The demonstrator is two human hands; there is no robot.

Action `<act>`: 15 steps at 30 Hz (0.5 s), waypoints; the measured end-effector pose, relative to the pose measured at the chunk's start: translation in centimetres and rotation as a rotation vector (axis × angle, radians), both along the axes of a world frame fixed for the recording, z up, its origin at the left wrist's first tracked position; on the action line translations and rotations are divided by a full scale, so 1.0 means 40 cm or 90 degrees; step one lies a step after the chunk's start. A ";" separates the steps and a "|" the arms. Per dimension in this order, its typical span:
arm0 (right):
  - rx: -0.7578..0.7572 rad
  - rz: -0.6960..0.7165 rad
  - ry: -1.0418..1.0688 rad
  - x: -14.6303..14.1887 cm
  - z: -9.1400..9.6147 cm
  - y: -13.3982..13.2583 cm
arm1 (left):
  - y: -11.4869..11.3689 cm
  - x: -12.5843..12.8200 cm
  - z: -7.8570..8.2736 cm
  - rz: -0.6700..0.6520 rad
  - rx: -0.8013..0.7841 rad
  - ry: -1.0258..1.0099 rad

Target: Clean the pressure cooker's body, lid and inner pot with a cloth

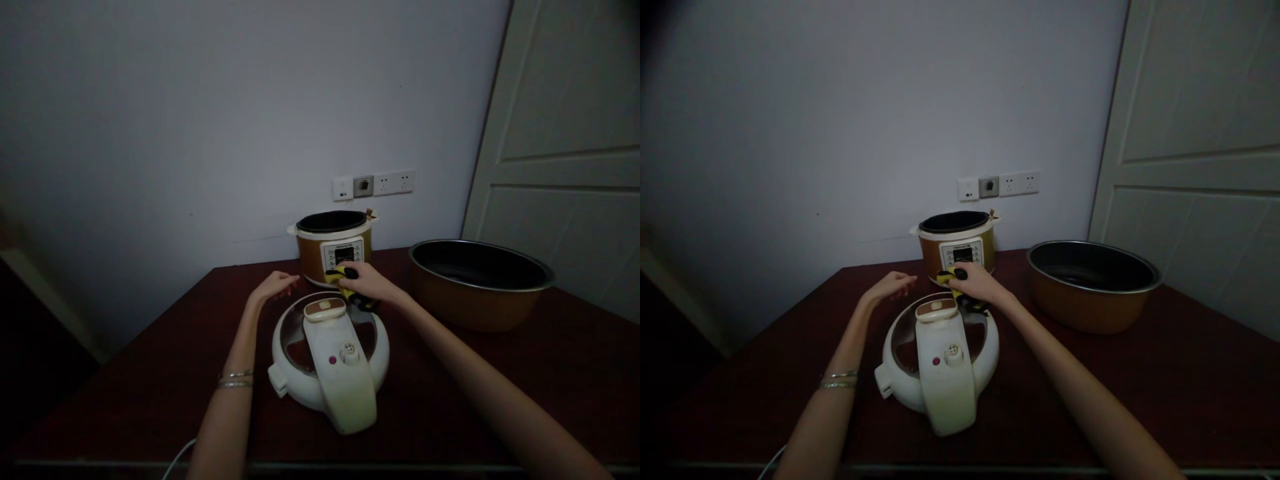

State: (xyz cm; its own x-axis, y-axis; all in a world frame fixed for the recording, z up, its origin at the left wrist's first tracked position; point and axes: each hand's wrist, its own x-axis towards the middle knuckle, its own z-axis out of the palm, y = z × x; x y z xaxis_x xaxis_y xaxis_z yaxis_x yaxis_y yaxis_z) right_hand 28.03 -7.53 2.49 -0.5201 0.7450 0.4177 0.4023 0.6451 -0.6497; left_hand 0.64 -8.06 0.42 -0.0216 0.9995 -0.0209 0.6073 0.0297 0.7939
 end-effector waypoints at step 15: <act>-0.564 -0.003 0.347 -0.007 -0.068 -0.039 | -0.185 0.170 0.074 -0.074 -0.195 -0.113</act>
State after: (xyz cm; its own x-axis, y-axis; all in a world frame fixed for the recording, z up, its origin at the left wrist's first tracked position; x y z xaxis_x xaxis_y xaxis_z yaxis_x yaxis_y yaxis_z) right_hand 27.75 -9.09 -0.24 -0.4210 0.9013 -0.1022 -0.0875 -0.1525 -0.9844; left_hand 7.42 -15.46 3.38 0.1232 0.9418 -0.3129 0.4737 0.2213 0.8524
